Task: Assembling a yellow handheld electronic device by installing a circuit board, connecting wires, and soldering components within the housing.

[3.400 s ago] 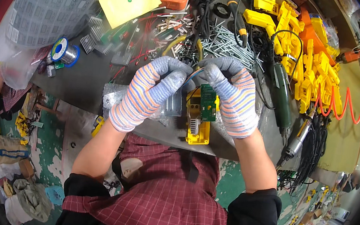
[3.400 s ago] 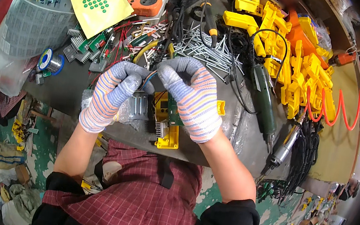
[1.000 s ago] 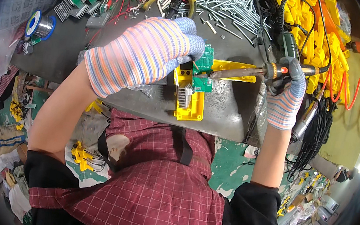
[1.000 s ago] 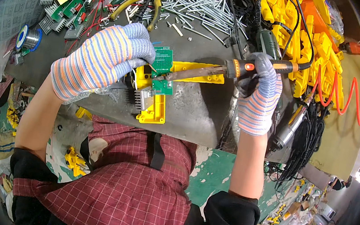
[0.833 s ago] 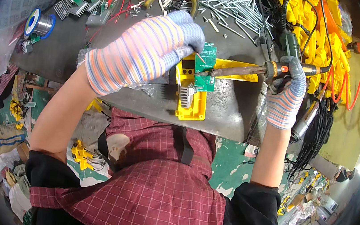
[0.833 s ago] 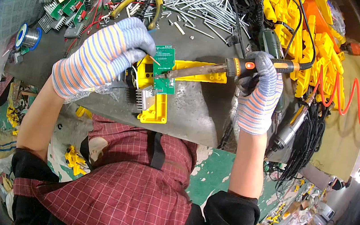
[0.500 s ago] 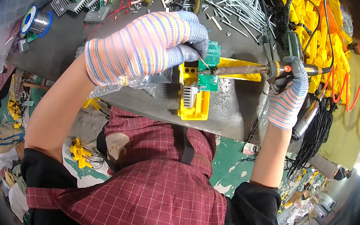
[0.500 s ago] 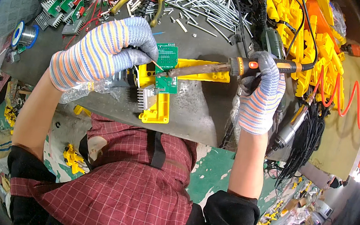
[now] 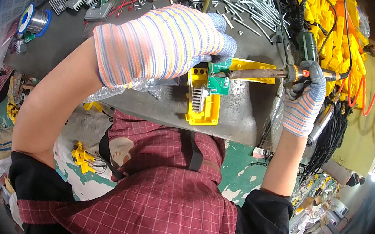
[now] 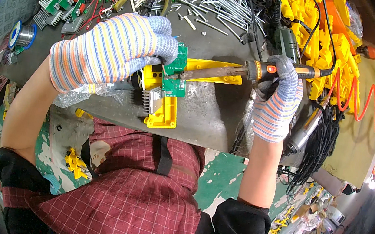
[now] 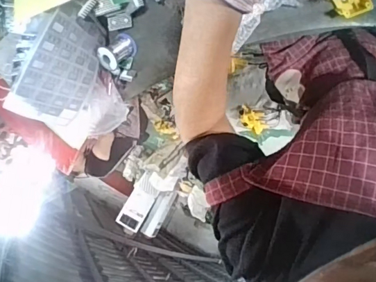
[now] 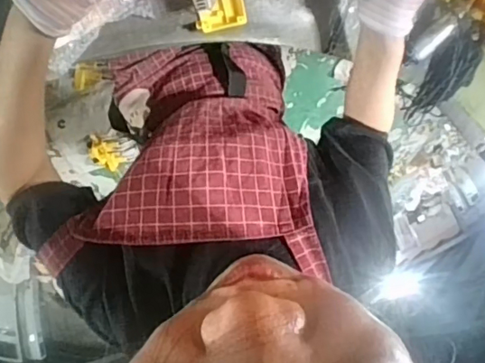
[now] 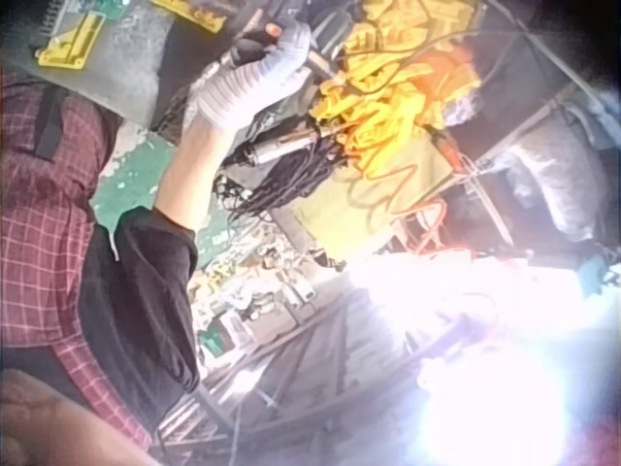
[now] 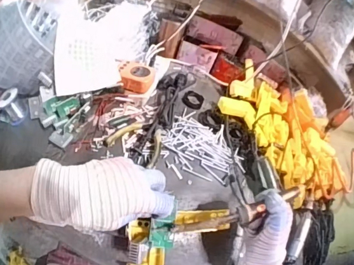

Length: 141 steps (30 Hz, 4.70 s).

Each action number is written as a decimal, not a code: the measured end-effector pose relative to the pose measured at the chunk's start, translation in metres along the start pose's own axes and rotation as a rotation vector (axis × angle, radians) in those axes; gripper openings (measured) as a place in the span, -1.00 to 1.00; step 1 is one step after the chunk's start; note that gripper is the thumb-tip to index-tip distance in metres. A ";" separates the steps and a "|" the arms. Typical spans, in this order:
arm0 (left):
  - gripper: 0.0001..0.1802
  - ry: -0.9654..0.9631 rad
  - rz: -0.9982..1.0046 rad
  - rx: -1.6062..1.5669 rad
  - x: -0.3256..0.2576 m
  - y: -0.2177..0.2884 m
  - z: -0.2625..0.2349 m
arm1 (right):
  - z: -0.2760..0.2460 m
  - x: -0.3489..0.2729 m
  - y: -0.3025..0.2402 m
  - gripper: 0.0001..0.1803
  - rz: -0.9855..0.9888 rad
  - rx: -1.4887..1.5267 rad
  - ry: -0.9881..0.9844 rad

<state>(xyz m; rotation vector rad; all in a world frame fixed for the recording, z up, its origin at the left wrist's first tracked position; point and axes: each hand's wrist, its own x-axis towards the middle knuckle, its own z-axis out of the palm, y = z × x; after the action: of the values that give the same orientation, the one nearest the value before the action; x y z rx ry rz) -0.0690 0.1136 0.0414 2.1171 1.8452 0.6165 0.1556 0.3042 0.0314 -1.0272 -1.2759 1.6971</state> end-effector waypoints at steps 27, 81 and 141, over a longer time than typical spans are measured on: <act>-0.76 0.235 0.161 0.352 -0.010 0.003 0.009 | 0.020 -0.009 0.001 -0.77 -0.097 -0.064 -0.014; -0.80 0.127 0.107 0.352 -0.007 0.012 -0.001 | -0.006 0.015 0.014 -0.77 0.089 0.000 0.041; -0.79 0.167 0.112 0.289 0.009 0.013 0.016 | -0.015 0.021 0.024 -0.72 0.050 0.045 -0.010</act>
<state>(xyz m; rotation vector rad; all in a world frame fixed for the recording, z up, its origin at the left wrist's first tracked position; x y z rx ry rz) -0.0489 0.1213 0.0350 2.4330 2.0206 0.5983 0.1583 0.3239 0.0026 -1.0335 -1.2222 1.7629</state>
